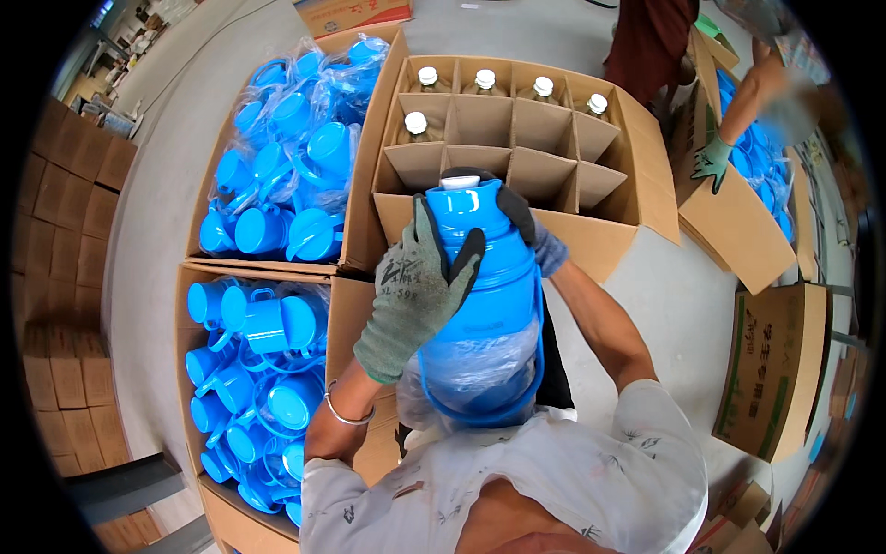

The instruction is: The person assembles blue electric kettles by inserting stainless steel inner pots into blue plastic outer shells. They then secure the lids and place the completed units into a cardboard box with dividers. The process is repeated for multiple units in a warehouse setting.

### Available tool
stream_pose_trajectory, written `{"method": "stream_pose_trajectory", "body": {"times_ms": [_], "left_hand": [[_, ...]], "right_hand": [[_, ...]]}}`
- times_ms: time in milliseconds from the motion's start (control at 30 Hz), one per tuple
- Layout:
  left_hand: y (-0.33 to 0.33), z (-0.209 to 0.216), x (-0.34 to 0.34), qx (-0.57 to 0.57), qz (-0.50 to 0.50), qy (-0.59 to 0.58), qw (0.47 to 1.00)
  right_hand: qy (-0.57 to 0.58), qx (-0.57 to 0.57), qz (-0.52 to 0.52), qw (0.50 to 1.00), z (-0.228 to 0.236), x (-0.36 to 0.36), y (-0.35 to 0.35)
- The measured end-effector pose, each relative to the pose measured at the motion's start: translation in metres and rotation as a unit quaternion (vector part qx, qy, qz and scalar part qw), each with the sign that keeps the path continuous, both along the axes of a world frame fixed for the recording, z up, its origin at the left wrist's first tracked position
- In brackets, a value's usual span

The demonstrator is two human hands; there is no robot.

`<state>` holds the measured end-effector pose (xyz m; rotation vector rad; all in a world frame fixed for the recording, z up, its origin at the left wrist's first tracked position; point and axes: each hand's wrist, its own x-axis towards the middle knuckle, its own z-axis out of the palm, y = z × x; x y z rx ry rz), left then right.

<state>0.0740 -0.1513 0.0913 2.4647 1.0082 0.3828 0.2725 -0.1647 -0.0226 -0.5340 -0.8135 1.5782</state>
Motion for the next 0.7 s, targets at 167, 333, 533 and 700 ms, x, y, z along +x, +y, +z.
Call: {"method": "stream_pose_trajectory", "body": {"times_ms": [167, 333, 533, 700], "left_hand": [[-0.011, 0.024, 0.004, -0.027, 0.029, 0.017, 0.999], [0.068, -0.051, -0.029, -0.369, -0.035, -0.275, 0.887], [0.059, -0.058, -0.017, -0.248, -0.057, -0.208, 0.944], [0.014, -0.021, -0.016, 0.22, -0.176, 0.022, 0.959]], "right_hand": [[0.017, 0.017, -0.012, 1.0, -0.005, -0.001, -0.001], [-0.182, 0.029, -0.07, 0.98, 0.043, 0.02, 0.003], [-0.369, 0.209, -0.095, 0.9, 0.047, 0.012, 0.024], [0.091, 0.149, 0.07, 0.982, 0.015, -0.005, 0.028]]}}
